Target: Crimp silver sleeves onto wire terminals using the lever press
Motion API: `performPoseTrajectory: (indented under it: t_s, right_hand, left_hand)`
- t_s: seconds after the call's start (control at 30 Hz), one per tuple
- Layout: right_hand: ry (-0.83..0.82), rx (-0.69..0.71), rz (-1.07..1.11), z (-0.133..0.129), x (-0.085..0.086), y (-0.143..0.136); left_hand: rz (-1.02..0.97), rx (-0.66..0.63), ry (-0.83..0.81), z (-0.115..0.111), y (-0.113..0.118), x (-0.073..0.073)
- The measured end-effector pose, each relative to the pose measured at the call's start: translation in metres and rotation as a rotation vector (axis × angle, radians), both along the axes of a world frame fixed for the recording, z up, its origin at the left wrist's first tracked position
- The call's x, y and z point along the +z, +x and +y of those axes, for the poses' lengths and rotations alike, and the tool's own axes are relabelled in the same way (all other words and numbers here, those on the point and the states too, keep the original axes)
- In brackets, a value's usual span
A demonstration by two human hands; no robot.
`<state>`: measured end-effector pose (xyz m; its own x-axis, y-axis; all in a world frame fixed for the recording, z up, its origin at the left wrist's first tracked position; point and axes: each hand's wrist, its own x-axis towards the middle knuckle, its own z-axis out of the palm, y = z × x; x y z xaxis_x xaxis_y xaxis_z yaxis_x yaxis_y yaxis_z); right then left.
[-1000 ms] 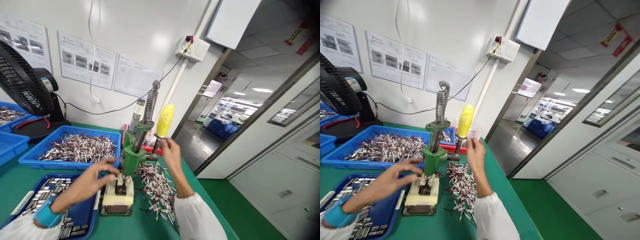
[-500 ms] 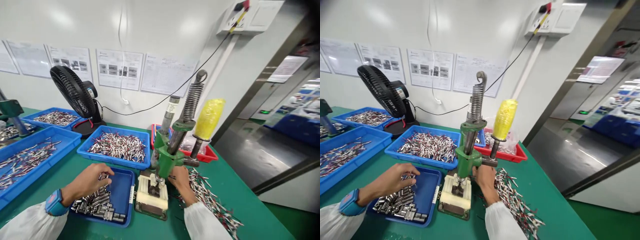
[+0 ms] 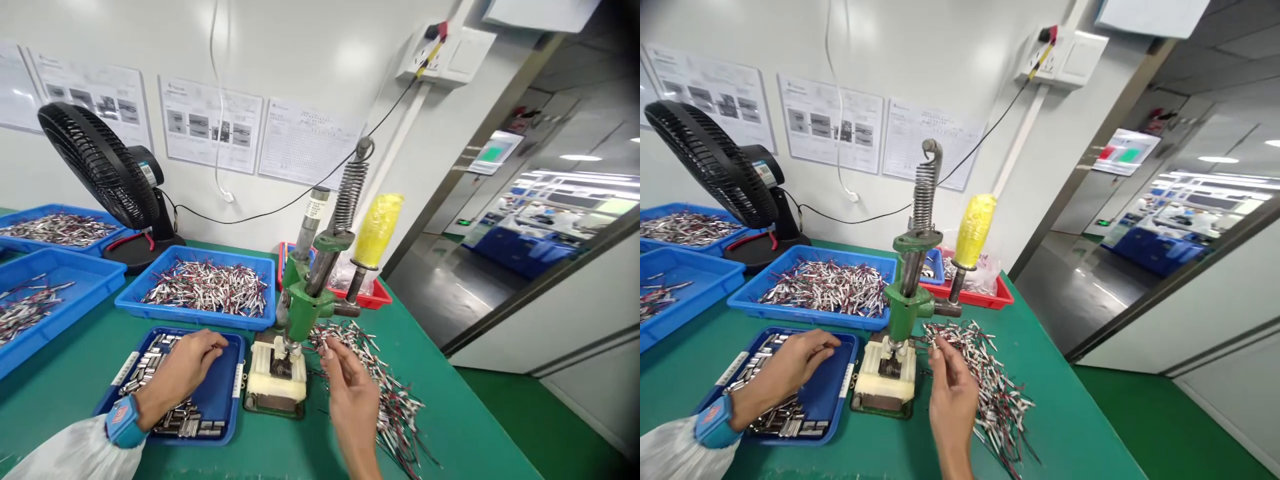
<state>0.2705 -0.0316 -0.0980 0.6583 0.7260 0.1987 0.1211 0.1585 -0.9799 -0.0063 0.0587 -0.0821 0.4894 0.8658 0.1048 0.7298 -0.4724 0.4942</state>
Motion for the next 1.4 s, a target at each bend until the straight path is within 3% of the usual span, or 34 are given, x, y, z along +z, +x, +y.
performPoseTrajectory:
  t_s: [0.13, 0.27, 0.4, 0.53, 0.7, 0.8, 1.0, 1.4]
  right_hand:
    - [0.051, 0.026, 0.033, -0.016, -0.002, -0.035]
    - [0.113, -0.023, -0.007, -0.013, 0.003, -0.054]
    - [0.105, 0.014, -0.017, -0.009, 0.003, -0.061]
    - [0.061, 0.081, 0.017, -0.007, 0.002, -0.069]
    - [-0.1, 0.225, 0.217, -0.006, 0.001, -0.065]
    - [-0.204, 0.298, 0.214, -0.004, -0.004, -0.058]
    - [-0.269, 0.255, 0.046, -0.001, -0.011, -0.055]
    - [-0.215, 0.219, -0.022, -0.002, -0.015, -0.058]
  left_hand:
    - [0.053, -0.002, -0.001, -0.001, 0.003, -0.004]
    - [0.075, 0.03, 0.043, -0.002, 0.002, -0.006]
    - [-0.081, 0.077, 0.032, -0.006, 0.004, -0.005]
    - [-0.34, 0.065, -0.098, -0.016, 0.011, 0.004]
    - [-0.534, 0.045, -0.296, -0.021, 0.019, 0.02]
    - [-0.588, 0.017, -0.359, -0.021, 0.023, 0.027]
    - [-0.786, -0.016, -0.367, -0.024, 0.034, 0.027]
    - [-0.911, 0.026, -0.297, -0.027, 0.068, 0.026]
